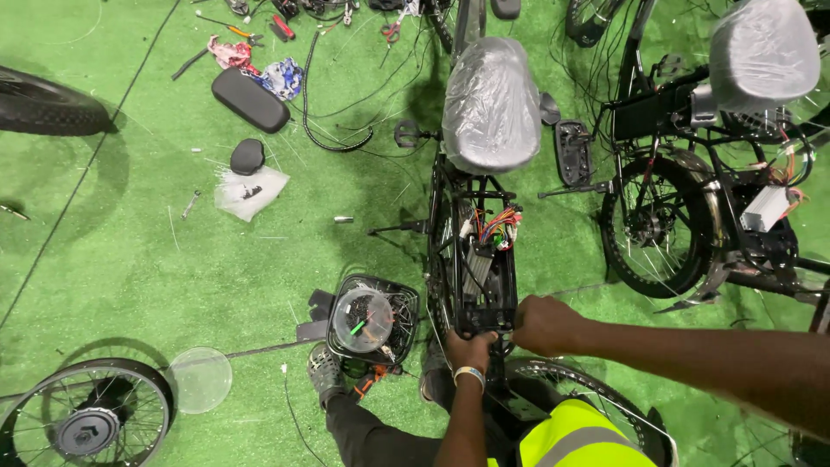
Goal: The person assembles an electric bicycle by securing a black plastic cover onto the frame using a screwdriver. They also handle a black rubber grommet, inserting it into the cover before fastening it to the bike.
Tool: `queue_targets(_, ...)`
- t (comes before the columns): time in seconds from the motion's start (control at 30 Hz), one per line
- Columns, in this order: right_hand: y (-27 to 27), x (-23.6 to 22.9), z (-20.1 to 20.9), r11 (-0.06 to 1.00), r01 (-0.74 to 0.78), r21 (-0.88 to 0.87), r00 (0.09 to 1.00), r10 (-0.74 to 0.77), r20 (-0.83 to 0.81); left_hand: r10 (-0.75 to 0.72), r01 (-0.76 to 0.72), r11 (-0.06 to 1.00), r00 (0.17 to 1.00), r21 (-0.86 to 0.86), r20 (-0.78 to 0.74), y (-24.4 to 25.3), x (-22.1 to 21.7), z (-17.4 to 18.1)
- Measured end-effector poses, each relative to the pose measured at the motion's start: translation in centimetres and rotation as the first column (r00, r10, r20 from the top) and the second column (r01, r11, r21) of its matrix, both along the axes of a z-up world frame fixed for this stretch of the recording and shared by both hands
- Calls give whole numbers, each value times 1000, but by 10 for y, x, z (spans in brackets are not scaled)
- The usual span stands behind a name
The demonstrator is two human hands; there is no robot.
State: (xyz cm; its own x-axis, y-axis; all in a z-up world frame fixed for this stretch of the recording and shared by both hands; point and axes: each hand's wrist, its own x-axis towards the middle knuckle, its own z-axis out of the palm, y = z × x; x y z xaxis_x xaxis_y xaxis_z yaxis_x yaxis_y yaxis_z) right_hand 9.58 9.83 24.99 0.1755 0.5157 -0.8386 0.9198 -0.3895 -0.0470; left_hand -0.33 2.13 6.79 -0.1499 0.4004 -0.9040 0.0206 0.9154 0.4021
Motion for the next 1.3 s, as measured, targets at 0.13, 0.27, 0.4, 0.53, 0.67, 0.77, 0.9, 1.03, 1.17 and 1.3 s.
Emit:
queue_targets(0.13,22,-11,59,745,-663,-75,748,654,-116,99,-102,995,982,13,161,-4,1,-24)
queue_targets(0.27,15,6,39,56,-997,-57,63,991,-121,156,-160,987,965,4,210,-15,5,-70)
queue_targets(0.4,19,19,25,-110,-992,57,-120,970,-212,173,-180,984,953,5,249,-15,5,-72)
queue_targets(0.53,22,-1,47,130,-986,104,95,953,-289,150,-161,987,955,24,258,-10,-4,-37)
queue_targets(0.67,27,-6,56,516,-857,-4,508,843,-177,165,-186,981,949,55,268,1,-12,-3)
queue_targets(0.77,17,-4,45,646,-763,-25,645,759,-93,194,-199,980,951,-4,240,0,-4,-21)
queue_targets(0.9,1,-3,34,776,-616,-133,786,618,-32,151,-139,987,971,-77,186,11,-5,14)
queue_targets(1.03,8,-11,36,942,-308,-133,950,312,8,200,-189,980,953,-69,229,17,-4,5)
queue_targets(1.17,-1,-4,17,995,-67,-72,995,71,64,203,-194,979,942,-63,267,13,-6,8)
queue_targets(1.3,-5,1,14,991,-125,-51,992,127,29,194,-182,981,943,-70,271,12,-7,19)
